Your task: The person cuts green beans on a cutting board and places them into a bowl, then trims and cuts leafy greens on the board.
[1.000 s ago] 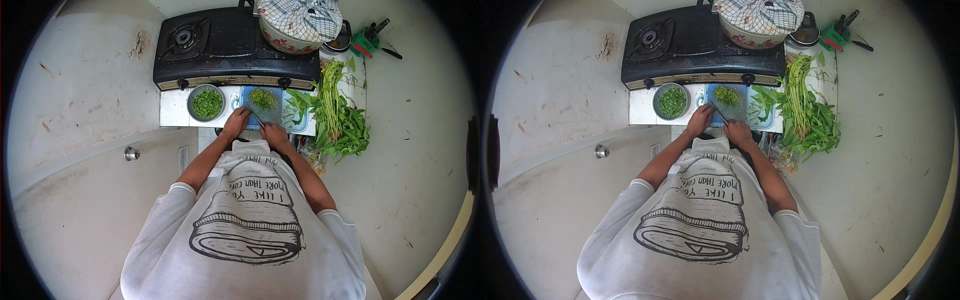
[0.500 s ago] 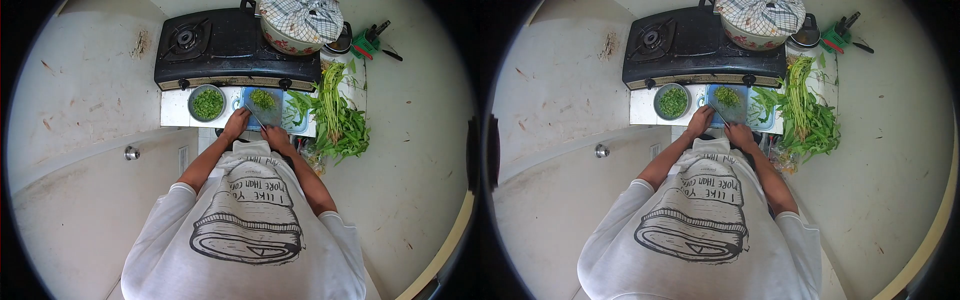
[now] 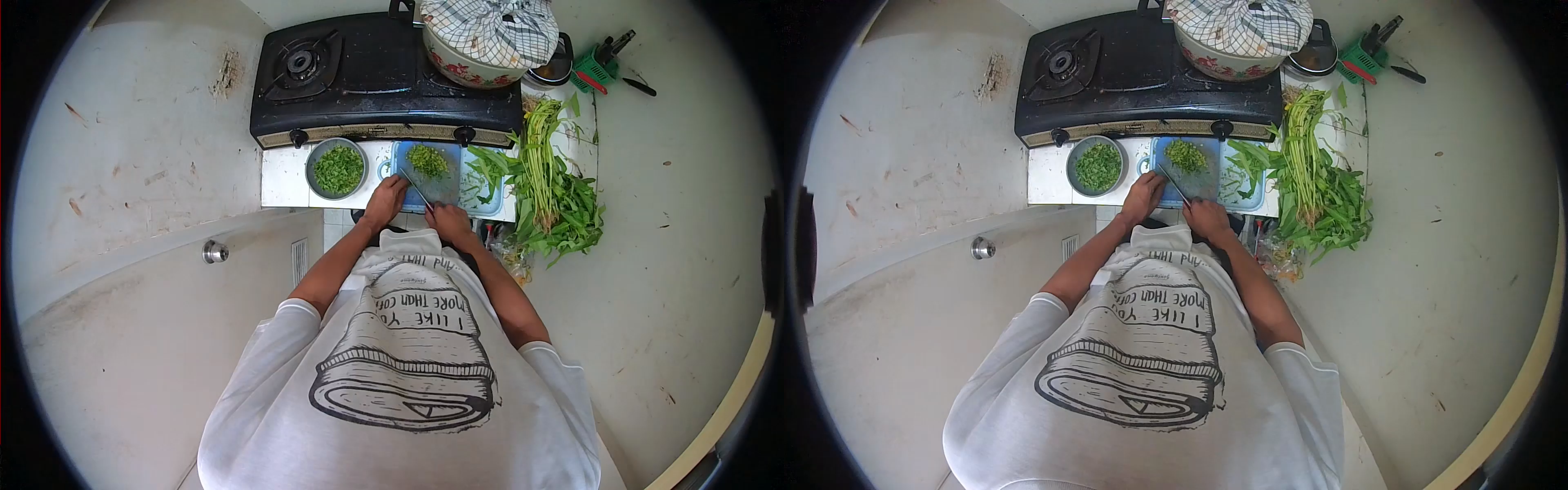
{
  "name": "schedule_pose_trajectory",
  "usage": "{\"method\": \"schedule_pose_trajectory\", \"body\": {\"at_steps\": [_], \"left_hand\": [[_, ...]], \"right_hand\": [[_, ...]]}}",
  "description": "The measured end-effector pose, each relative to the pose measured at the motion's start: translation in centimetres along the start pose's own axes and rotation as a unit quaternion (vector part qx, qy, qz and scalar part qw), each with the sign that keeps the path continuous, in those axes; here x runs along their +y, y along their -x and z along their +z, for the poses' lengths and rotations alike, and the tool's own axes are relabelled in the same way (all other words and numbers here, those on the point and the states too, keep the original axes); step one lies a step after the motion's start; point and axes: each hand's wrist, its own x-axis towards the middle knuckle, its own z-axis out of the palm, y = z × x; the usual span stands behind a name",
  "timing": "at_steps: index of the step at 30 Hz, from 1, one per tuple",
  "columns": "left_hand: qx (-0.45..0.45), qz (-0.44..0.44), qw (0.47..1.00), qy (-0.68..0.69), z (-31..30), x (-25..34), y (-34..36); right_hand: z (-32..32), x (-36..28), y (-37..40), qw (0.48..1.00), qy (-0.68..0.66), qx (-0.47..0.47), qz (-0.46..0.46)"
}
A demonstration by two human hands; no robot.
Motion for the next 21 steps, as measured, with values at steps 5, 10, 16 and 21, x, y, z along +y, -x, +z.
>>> {"method": "schedule_pose_trajectory", "body": {"at_steps": [5, 10, 16, 21], "left_hand": [[0.002, 0.003, 1.0, -0.003, 0.0, -0.2, 0.1], [-0.008, -0.009, 1.0, 0.0, 0.0, -0.4, 0.1], [-0.014, -0.014, 1.0, -0.005, -0.3, 0.0, 0.1], [-0.009, -0.015, 1.0, 0.0, 0.0, -0.3, 0.1]], "right_hand": [[-0.4, -0.1, 0.3, 1.0, -0.004, 0.025, 0.014], [-0.2, -0.5, 0.4, 1.0, -0.004, 0.005, -0.014], [0.0, -0.8, 0.1, 1.0, -0.007, 0.004, -0.012], [0.3, -0.9, -0.8, 1.0, 0.0, 0.015, -0.015]]}}
